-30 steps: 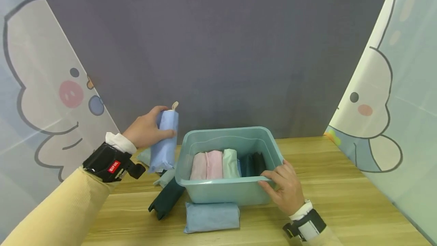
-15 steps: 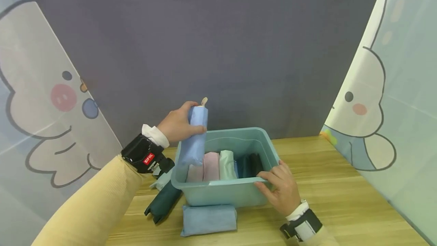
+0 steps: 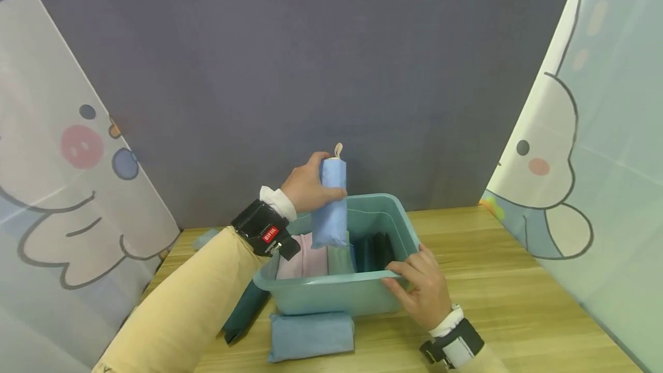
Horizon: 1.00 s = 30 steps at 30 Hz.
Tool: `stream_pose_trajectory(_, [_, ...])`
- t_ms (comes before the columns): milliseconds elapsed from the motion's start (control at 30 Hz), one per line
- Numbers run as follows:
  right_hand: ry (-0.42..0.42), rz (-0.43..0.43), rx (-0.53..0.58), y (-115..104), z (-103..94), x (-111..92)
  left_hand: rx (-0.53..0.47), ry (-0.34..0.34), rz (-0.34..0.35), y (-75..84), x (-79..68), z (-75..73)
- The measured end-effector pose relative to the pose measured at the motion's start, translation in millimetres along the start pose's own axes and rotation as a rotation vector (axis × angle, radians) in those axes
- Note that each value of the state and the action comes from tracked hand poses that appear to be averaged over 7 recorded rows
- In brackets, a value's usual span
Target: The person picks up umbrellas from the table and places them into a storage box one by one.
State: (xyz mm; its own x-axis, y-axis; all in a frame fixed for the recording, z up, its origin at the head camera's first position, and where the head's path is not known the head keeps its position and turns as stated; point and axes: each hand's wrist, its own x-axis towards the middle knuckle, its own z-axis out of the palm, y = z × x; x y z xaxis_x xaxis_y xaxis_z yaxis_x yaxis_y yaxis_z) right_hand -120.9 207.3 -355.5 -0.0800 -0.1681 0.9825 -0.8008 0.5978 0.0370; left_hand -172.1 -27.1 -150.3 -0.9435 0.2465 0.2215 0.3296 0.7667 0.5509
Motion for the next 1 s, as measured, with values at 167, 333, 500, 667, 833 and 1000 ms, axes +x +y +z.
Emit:
stream_pose_trajectory(167, [-0.004, 0.002, 0.003, -2.5, -1.0, 0.6, -0.031, 0.001, -0.011, 4.6, 5.8, 17.9])
stream_pose_trajectory(333, [-0.006, -0.002, 0.006, -4.4, -2.7, 1.2, -0.065, -0.01, -0.018, 6.4, 11.7, 37.3])
stream_pose_trajectory(500, [-0.007, -0.004, 0.01, -8.0, -4.3, 1.5, -0.078, -0.041, -0.03, 6.9, 15.8, 57.3])
stream_pose_trajectory(667, [-0.015, 0.01, 0.008, -8.9, -4.1, 0.6, -0.057, -0.049, -0.04, 4.8, 20.8, 73.9])
stream_pose_trajectory(833, [-0.022, 0.015, 0.01, -8.1, -4.9, 0.5, -0.059, -0.068, -0.04, 1.4, 24.2, 86.1])
stream_pose_trajectory(1000, [-0.013, -0.004, 0.02, -6.0, -5.9, 1.8, -0.088, -0.115, -0.034, -2.7, 28.0, 99.9])
